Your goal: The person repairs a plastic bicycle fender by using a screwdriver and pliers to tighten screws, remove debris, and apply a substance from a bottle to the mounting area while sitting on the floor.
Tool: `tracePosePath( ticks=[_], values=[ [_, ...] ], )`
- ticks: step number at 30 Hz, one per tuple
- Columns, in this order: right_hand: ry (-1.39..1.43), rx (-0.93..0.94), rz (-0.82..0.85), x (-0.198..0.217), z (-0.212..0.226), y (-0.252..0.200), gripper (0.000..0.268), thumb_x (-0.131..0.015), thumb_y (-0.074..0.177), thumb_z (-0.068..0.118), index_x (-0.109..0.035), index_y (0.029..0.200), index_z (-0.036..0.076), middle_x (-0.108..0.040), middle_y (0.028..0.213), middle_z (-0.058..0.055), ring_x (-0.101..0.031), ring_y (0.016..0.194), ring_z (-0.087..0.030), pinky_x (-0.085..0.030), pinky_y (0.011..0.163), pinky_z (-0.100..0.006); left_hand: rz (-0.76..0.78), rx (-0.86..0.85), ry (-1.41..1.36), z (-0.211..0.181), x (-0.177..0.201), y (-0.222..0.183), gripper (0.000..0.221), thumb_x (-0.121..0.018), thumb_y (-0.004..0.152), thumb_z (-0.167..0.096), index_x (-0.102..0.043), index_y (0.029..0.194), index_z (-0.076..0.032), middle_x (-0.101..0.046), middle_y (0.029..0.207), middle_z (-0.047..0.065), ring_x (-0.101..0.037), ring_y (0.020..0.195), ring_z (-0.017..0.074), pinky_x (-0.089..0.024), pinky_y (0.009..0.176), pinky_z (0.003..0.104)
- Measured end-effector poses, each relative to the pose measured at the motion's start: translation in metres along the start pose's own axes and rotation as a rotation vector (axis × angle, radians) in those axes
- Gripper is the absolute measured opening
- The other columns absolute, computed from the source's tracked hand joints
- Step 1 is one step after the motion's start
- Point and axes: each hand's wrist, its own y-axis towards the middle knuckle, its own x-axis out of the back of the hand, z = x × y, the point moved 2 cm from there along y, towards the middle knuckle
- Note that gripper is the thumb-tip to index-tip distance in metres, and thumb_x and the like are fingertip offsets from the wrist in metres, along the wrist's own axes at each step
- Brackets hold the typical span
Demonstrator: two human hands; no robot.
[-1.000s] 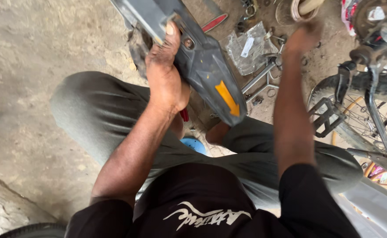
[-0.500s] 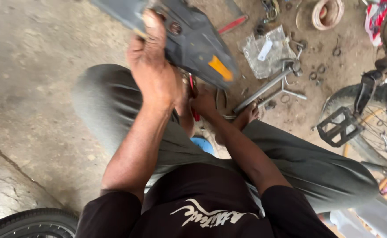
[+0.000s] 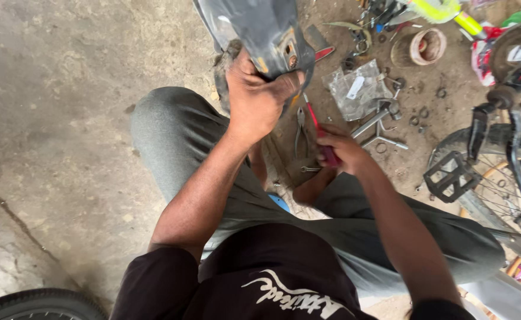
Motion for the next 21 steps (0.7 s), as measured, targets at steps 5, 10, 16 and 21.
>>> tracePosePath(
  ticks=[5,10,16,21],
  values=[
    [-0.441,0.725,-0.091,-0.04,0.072,-0.169,0.067,-0.067,0.096,0.005,-0.042,0.157,0.008,-0.058,0.105,-0.006,-0.057,0.076,-0.012,-0.05,0.061,-0.027,0.01,-0.029,0.081,-0.01,-0.009,-0.002,0.032,-0.079,0.093,0.007,-0.062,0.119,-0.001,-0.071,0.106,0.0,-0.065,0.094,0.0093,-0.057,0.087,0.029],
    [-1.034,1.007,-0.396,-0.073,0.087,-0.291,0.064,-0.076,0.09,0.011,-0.046,0.145,0.0,-0.073,0.101,-0.013,-0.059,0.059,-0.007,-0.046,0.049,-0.021,0.042,-0.023,0.189,-0.024,-0.012,-0.007,0.029,-0.081,0.094,0.005,-0.064,0.117,-0.001,-0.071,0.102,-0.001,-0.066,0.089,0.0089,-0.059,0.083,0.028],
    [-1.379,1.292,-0.439,-0.108,0.105,-0.339,0.043,-0.084,0.085,0.011,-0.06,0.119,-0.003,-0.072,0.107,-0.022,-0.074,0.085,-0.021,-0.061,0.062,-0.028,-0.082,0.015,0.154,-0.03,-0.02,-0.044,0.025,-0.079,0.093,0.004,-0.065,0.113,-0.002,-0.07,0.098,-0.003,-0.062,0.086,0.0061,-0.055,0.079,0.025],
    [-1.563,1.224,-0.481,-0.128,0.12,-0.351,0.034,-0.084,0.08,0.007,-0.07,0.108,-0.006,-0.073,0.106,-0.021,-0.075,0.088,-0.028,-0.062,0.073,-0.034,-0.169,0.05,0.134,-0.02,-0.024,-0.055,0.024,-0.08,0.091,0.004,-0.064,0.109,-0.003,-0.068,0.095,-0.003,-0.06,0.086,0.0051,-0.053,0.078,0.025]
  ],
)
